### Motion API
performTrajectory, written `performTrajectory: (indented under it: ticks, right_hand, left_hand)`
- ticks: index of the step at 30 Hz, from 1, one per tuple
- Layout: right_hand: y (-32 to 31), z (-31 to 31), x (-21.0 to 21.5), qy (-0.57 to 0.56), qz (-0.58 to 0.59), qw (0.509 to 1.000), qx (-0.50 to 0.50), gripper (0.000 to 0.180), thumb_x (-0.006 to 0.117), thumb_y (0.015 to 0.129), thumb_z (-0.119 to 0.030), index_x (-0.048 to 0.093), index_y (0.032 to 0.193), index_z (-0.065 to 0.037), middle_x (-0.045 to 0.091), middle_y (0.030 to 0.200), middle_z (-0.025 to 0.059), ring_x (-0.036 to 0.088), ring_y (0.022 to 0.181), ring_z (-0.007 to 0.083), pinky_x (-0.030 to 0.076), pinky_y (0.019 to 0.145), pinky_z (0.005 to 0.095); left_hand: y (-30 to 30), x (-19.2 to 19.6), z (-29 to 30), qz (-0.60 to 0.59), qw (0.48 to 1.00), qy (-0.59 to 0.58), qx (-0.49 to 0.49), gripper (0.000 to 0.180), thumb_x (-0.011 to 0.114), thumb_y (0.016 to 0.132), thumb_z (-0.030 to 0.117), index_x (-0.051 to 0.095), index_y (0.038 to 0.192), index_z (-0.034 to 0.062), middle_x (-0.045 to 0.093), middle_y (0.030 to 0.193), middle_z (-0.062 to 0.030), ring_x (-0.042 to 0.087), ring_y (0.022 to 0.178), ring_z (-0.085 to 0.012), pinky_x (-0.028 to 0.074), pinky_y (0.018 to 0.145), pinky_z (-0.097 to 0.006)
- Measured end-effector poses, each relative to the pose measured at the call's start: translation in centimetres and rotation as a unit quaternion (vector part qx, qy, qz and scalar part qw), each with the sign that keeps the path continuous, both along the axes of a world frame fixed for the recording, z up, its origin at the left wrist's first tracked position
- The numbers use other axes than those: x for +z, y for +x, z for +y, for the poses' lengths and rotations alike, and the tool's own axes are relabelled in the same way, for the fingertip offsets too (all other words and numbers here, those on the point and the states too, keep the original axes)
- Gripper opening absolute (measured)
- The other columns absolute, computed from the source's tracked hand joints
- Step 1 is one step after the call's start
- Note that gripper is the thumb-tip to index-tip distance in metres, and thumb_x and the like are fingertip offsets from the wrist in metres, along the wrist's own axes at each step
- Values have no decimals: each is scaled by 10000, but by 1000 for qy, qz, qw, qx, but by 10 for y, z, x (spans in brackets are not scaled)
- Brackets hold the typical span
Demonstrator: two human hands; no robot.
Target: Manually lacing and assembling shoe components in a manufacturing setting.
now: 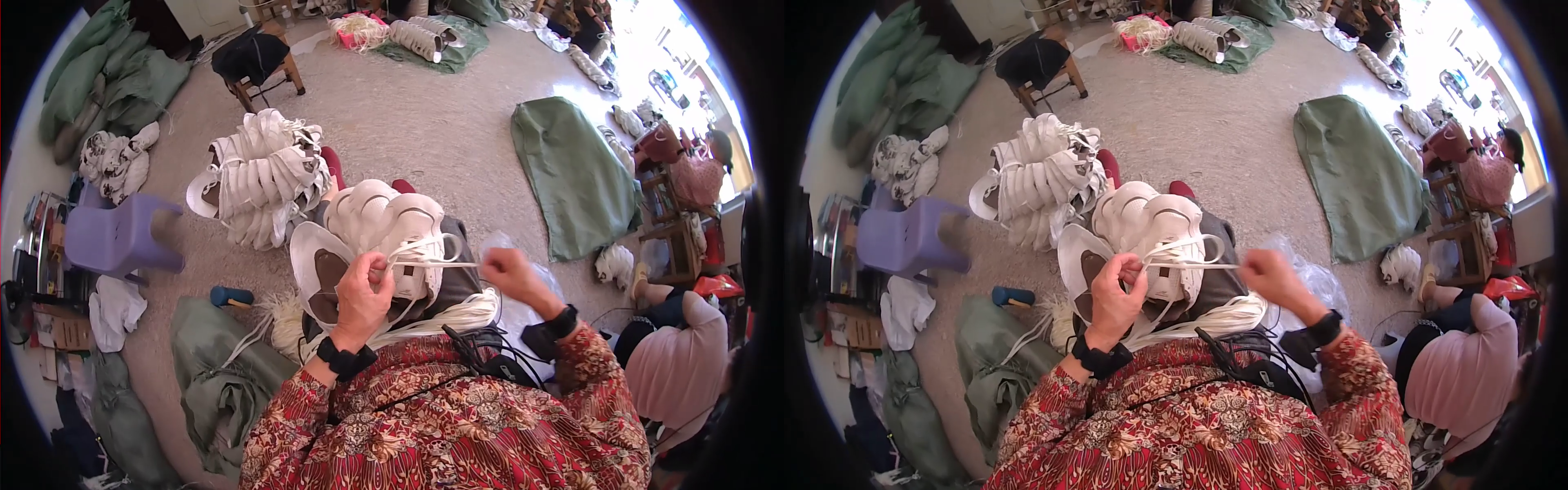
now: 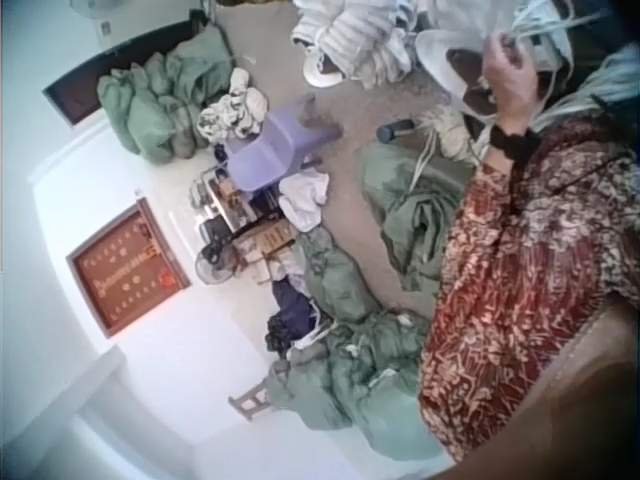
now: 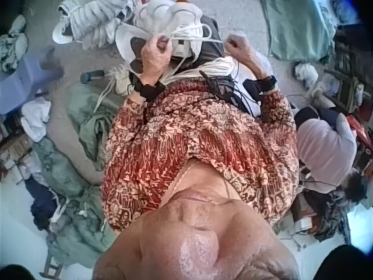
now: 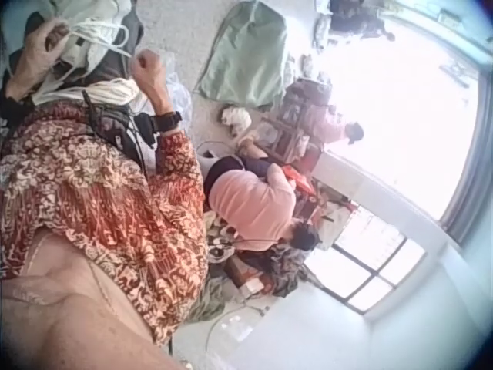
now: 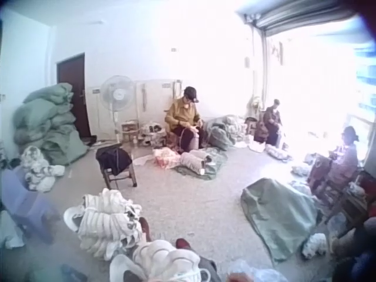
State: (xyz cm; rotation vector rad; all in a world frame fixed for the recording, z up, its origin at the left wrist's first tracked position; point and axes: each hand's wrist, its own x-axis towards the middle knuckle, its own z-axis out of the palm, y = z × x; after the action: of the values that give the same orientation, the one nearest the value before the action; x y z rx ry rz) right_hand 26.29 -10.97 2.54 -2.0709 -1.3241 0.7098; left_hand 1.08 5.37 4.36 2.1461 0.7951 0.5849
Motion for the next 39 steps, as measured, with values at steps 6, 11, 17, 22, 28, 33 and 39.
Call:
performTrajectory:
  ticks: [6,11,17,22,28,33,39]
  right_hand:
    - [113,-173,-104,-127,-188,955,-193,169,634,736,-148,661,739,19,644,736,242,644,715,408,503,650,480]
    - [87,-171,-144,-176,-200,950,-161,181,624,781,-185,654,762,-7,658,785,239,649,775,426,507,683,501]
    - [9,-24,-54,136,-61,988,-48,131,583,922,-125,607,915,3,629,905,211,623,837,404,486,689,467]
    - [-36,36,0,86,91,990,66,198,595,948,-177,627,897,13,637,797,207,621,759,418,477,666,463]
    - [-41,40,3,90,166,977,96,238,609,947,-185,606,825,19,574,646,133,608,625,232,461,581,380]
    - [-27,29,4,47,207,972,99,229,612,949,-179,603,829,16,567,640,52,561,621,131,446,559,323]
    - [-29,31,-3,43,272,959,69,196,617,945,-166,607,860,10,583,672,36,566,615,107,456,551,288]
  left_hand:
    - [7,-4,-2,3,999,-12,-30,168,673,819,54,599,962,3,548,904,-112,578,685,-232,488,642,-332]
    - [16,-1,11,14,999,-11,-49,176,682,814,62,596,956,5,547,912,-107,579,685,-222,491,644,-327]
    - [19,4,22,35,997,-7,-61,185,692,807,72,591,949,7,547,922,-102,579,685,-211,495,647,-320]
    - [20,4,24,46,996,-8,-73,194,700,802,80,588,943,9,546,931,-98,579,686,-202,498,650,-315]
    - [16,-5,20,32,996,31,-75,214,689,802,83,574,972,23,546,932,-96,574,678,-203,493,648,-317]
    - [11,-7,10,0,995,-95,-42,184,686,822,102,578,957,39,552,902,-78,565,661,-188,498,662,-319]
    - [-38,-16,-35,-41,970,-238,16,151,682,847,125,583,939,59,559,866,-55,554,640,-171,504,680,-321]
